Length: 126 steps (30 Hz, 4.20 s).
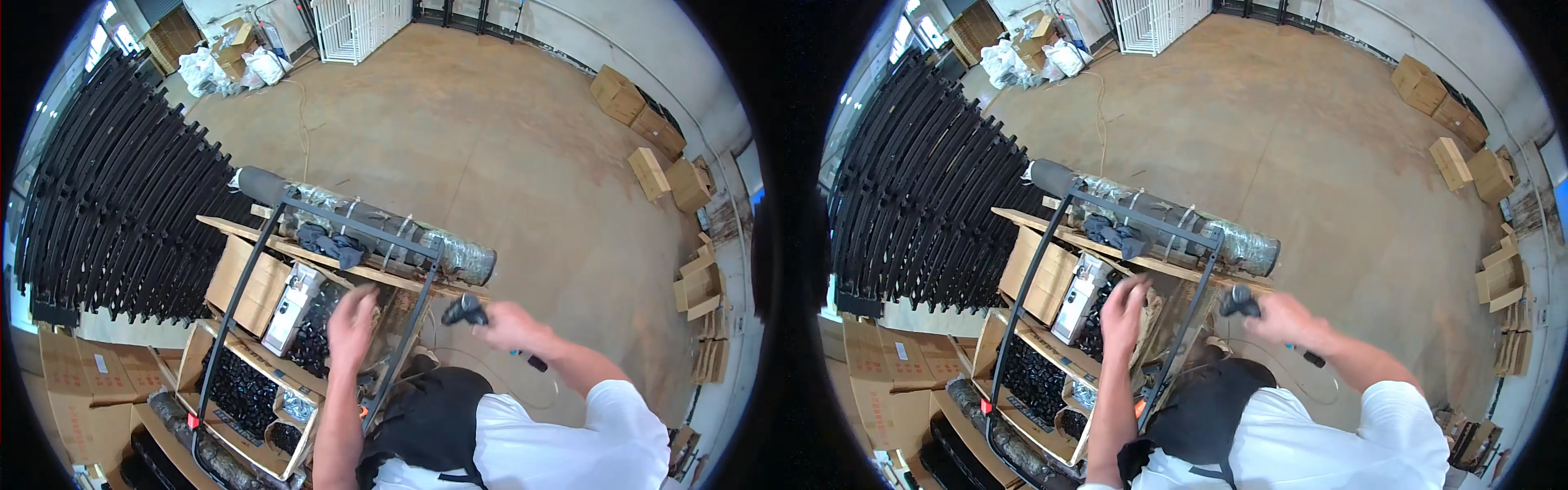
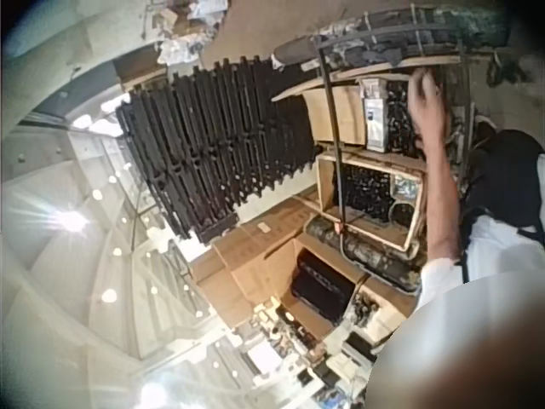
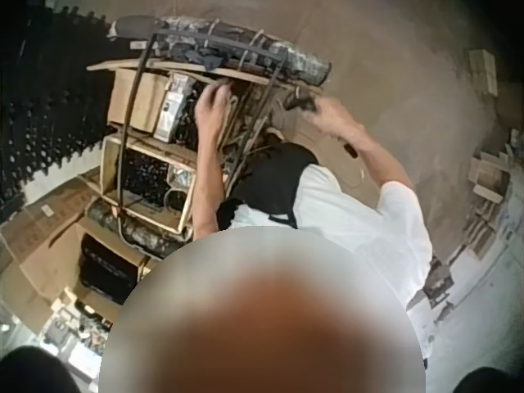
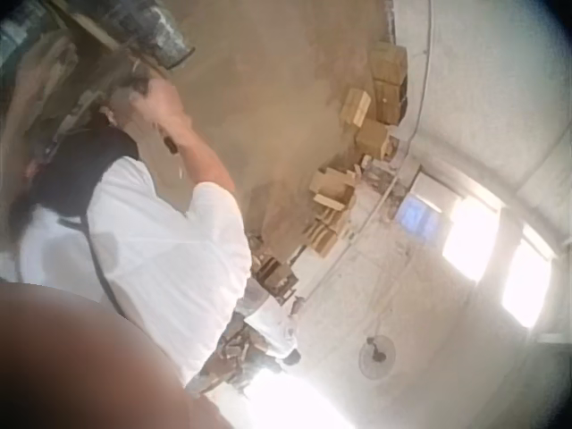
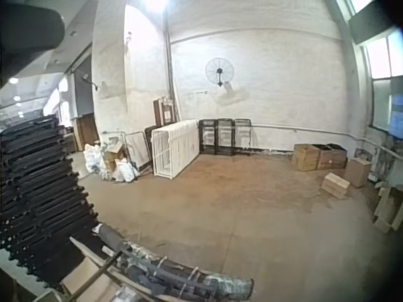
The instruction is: Assembling components of an outdoor power tool using manual and power tools at a manufacturing station.
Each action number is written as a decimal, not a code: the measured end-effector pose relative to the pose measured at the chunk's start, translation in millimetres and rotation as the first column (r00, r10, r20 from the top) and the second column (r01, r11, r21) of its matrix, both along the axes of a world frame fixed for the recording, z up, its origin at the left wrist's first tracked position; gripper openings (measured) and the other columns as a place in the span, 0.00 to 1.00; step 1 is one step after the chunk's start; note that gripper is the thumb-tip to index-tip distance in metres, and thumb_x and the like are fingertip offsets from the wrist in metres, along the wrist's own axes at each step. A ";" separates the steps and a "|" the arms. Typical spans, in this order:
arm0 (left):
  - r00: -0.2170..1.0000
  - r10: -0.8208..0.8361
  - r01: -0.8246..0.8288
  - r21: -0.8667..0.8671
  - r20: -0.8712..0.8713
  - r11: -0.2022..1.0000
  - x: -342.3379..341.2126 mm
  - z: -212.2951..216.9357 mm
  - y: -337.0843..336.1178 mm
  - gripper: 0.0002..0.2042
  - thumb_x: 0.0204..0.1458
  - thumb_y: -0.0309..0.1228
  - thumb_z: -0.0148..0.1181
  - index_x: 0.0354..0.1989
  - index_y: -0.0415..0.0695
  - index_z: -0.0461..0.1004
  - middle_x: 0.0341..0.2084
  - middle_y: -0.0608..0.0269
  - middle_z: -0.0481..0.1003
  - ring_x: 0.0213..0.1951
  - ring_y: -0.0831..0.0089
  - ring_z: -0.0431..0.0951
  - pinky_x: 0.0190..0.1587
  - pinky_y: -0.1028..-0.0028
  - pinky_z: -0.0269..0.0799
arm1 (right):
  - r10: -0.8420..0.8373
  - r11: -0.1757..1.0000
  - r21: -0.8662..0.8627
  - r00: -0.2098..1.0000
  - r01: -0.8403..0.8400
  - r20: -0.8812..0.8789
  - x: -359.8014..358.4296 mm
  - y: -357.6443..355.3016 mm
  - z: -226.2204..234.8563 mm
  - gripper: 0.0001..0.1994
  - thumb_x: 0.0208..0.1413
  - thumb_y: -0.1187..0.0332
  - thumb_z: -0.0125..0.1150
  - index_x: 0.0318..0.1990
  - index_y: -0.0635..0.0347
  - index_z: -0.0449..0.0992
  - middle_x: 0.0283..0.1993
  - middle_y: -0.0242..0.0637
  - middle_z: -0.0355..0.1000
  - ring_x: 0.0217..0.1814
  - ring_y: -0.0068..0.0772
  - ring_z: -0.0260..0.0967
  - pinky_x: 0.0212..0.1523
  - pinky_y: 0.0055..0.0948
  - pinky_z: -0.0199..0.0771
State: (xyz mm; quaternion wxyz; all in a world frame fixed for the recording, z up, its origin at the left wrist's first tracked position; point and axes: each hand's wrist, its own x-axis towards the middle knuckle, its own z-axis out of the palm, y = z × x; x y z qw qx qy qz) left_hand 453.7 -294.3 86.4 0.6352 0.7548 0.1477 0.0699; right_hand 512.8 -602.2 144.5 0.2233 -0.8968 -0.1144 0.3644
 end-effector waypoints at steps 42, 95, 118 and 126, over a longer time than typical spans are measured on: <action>0.879 -0.359 0.477 -0.548 0.314 0.687 131.9 8.4 -98.7 0.11 0.68 0.36 0.61 0.49 0.41 0.77 0.38 0.70 0.76 0.41 0.81 0.72 0.46 0.77 0.71 | 0.012 0.997 -0.073 1.000 -0.011 0.015 102.1 55.8 50.5 0.14 0.46 0.63 0.65 0.31 0.68 0.82 0.33 0.46 0.80 0.37 0.40 0.79 0.38 0.42 0.77; 0.883 0.370 -0.171 -0.534 0.291 0.828 281.3 1.1 261.0 0.11 0.65 0.35 0.59 0.46 0.40 0.79 0.38 0.65 0.77 0.42 0.75 0.75 0.50 0.73 0.72 | 0.443 0.896 -0.025 0.885 -0.444 0.143 304.8 474.7 20.2 0.15 0.50 0.59 0.62 0.28 0.64 0.84 0.28 0.42 0.82 0.32 0.39 0.82 0.37 0.39 0.80; 0.868 0.464 -0.395 -0.815 -0.179 0.424 -61.4 24.5 245.2 0.33 0.65 0.68 0.49 0.49 0.47 0.81 0.36 0.68 0.81 0.37 0.76 0.80 0.39 0.71 0.77 | 0.757 0.488 -0.031 0.405 -0.872 0.512 22.8 436.9 43.8 0.37 0.51 0.57 0.75 0.62 0.72 0.68 0.47 0.59 0.81 0.39 0.54 0.83 0.42 0.50 0.85; 0.395 0.855 -0.919 -0.139 -0.337 0.369 -331.1 -59.6 222.1 0.27 0.59 0.55 0.67 0.44 0.38 0.83 0.35 0.55 0.84 0.37 0.68 0.83 0.44 0.64 0.78 | 0.820 0.072 -0.050 0.030 -0.996 0.572 -233.0 465.6 -66.4 0.44 0.50 0.59 0.77 0.69 0.67 0.60 0.48 0.56 0.77 0.46 0.56 0.83 0.43 0.47 0.87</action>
